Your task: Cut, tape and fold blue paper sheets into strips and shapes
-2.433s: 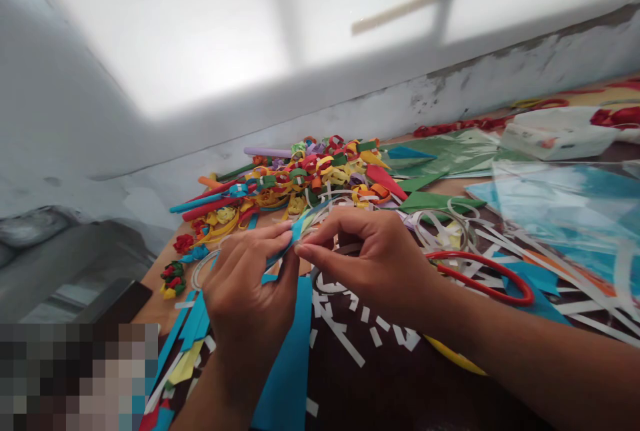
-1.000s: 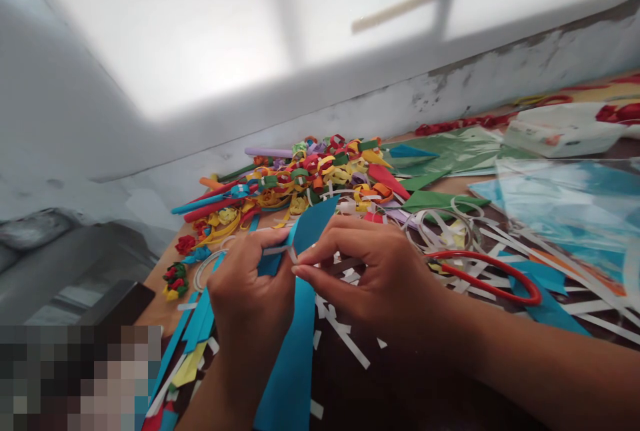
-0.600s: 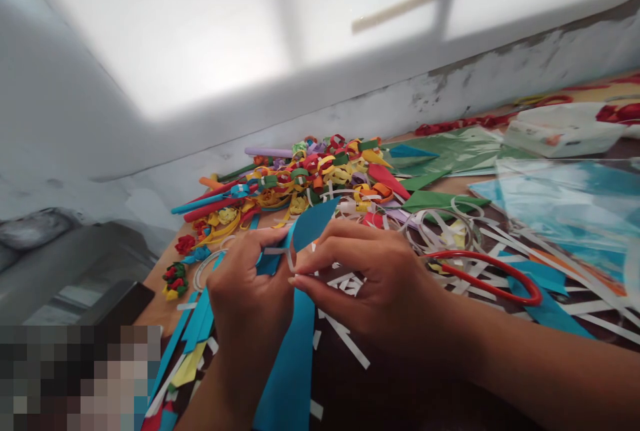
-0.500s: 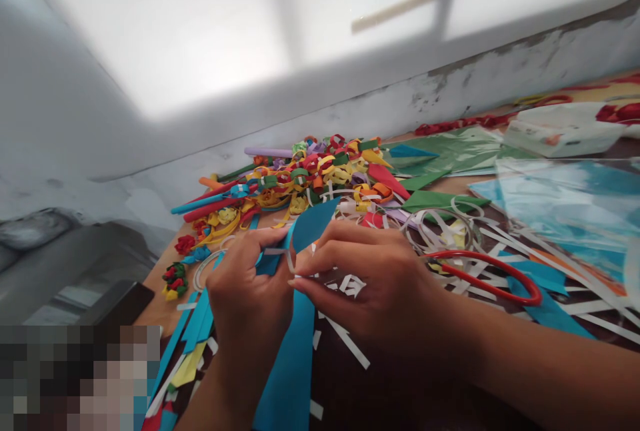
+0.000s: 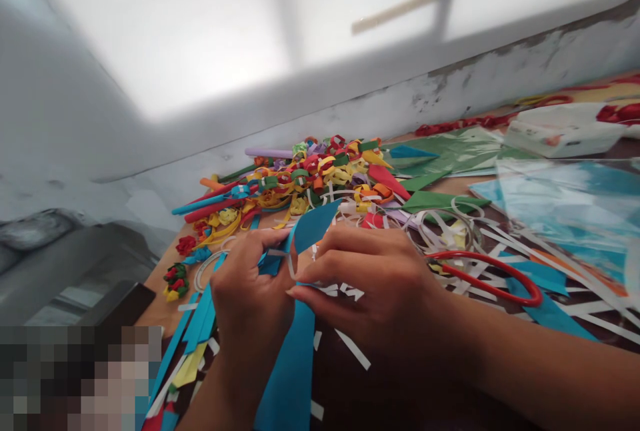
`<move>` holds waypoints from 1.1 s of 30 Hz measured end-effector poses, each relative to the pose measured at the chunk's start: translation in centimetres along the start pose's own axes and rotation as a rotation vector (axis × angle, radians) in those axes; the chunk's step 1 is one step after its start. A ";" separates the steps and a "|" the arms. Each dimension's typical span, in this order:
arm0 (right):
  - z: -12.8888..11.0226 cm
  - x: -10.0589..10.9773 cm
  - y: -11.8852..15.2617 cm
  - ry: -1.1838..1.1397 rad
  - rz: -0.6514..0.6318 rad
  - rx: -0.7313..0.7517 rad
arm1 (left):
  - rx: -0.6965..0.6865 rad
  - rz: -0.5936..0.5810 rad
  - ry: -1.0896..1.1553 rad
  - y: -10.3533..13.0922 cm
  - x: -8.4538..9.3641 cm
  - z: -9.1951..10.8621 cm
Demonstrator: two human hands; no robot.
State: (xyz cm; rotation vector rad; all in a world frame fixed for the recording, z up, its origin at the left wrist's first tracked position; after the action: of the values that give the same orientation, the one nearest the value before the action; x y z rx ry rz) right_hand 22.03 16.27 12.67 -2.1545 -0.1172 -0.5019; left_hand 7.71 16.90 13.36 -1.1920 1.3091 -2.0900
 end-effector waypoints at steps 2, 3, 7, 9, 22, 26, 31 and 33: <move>0.9 0.4 -0.3 -0.059 0.039 -0.081 | 0.021 -0.022 0.068 -0.1 -0.2 0.1; 1.6 0.6 -0.4 -0.089 0.061 -0.137 | 0.043 -0.034 0.115 -0.2 -0.3 0.1; 3.8 1.1 -1.0 -0.181 0.109 -0.323 | 0.207 -0.099 0.396 -0.1 -1.2 -0.5; 4.2 1.1 -1.1 -0.203 0.105 -0.353 | 0.280 -0.161 0.584 0.2 -2.1 -0.7; 5.1 1.0 -1.2 -0.154 0.096 -0.441 | 0.510 -0.189 0.711 1.3 -3.3 -2.3; 5.5 1.0 -1.1 -0.136 0.083 -0.500 | 0.558 -0.188 0.773 1.6 -3.5 -2.1; 5.6 1.0 -1.2 -0.101 0.070 -0.508 | 0.583 -0.189 0.843 1.8 -3.9 -2.0; 5.6 1.1 -1.3 -0.091 0.070 -0.502 | 0.593 -0.184 0.838 1.9 -3.8 -2.1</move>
State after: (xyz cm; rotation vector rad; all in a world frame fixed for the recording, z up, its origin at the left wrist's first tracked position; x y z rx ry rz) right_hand 24.40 21.44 11.18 -2.6619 0.0404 -0.4225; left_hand 7.88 19.72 9.55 -0.1681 0.7253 -2.9676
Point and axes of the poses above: each hand's wrist, its own y-axis away from the middle knuckle, its own x-axis out of the back of the hand, z = x × y, the point moved 8 cm from there along -y, towards the middle knuckle, and after that the axes turned 9 degrees about -x, right-handed, at the moved point
